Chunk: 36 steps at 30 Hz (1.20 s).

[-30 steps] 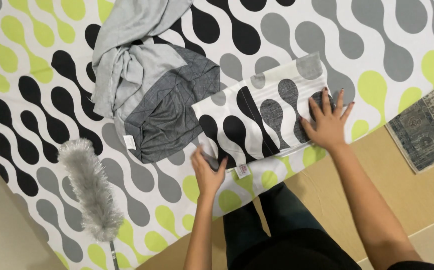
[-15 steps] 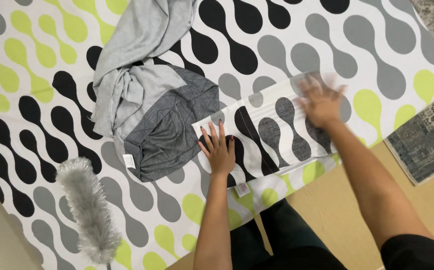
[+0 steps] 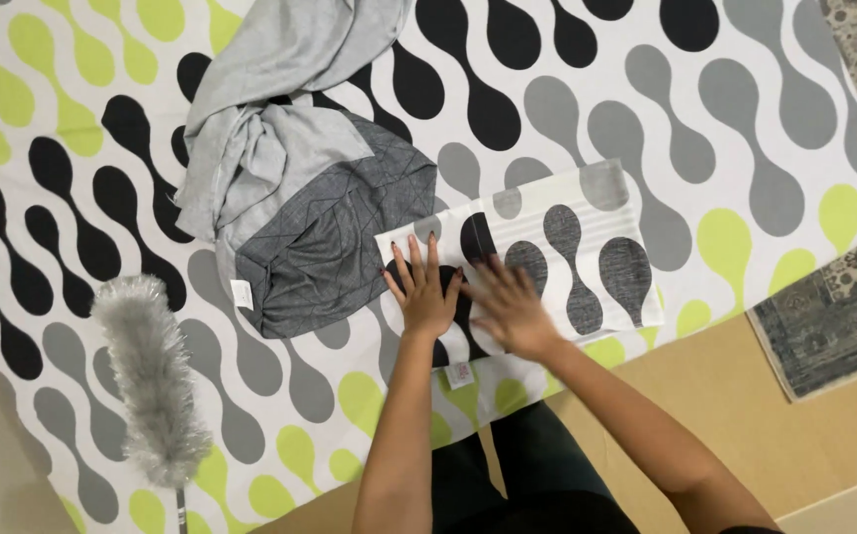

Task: Folding several patterned pillowcases on a bed and stacking them neatly.

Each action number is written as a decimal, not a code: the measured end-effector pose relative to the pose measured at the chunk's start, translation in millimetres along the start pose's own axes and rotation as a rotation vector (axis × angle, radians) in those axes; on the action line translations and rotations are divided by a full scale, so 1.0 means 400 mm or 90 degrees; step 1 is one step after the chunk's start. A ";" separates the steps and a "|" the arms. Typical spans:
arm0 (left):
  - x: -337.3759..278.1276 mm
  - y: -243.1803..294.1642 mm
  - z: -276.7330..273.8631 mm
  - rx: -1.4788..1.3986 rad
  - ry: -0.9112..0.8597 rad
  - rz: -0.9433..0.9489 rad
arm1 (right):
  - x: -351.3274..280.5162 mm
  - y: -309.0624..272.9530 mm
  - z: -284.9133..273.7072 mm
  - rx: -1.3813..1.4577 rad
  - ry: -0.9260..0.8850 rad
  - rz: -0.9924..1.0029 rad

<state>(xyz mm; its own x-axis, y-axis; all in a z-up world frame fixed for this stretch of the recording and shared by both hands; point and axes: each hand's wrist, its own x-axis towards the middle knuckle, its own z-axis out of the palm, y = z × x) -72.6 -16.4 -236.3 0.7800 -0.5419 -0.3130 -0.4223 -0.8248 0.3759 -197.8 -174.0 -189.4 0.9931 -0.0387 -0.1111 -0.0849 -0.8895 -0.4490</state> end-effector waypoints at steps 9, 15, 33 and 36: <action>-0.015 0.008 -0.045 -0.016 -0.010 0.028 | -0.225 0.312 -0.055 0.016 0.141 0.313; -0.102 -0.036 -0.020 -0.241 0.228 -0.013 | -0.046 0.074 -0.073 -0.017 0.283 0.431; 0.011 -0.092 -0.124 0.035 0.118 0.030 | 0.164 0.168 -0.112 -0.062 0.096 0.366; 0.006 -0.089 -0.114 0.059 0.088 0.016 | 0.124 -0.059 -0.105 -0.060 0.048 0.256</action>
<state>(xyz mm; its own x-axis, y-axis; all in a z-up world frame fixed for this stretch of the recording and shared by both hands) -34.7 19.1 -210.7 0.8223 -0.5401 -0.1791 -0.4779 -0.8264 0.2979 -143.2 -174.2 -147.0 0.8856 -0.4217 -0.1944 -0.4630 -0.8340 -0.3001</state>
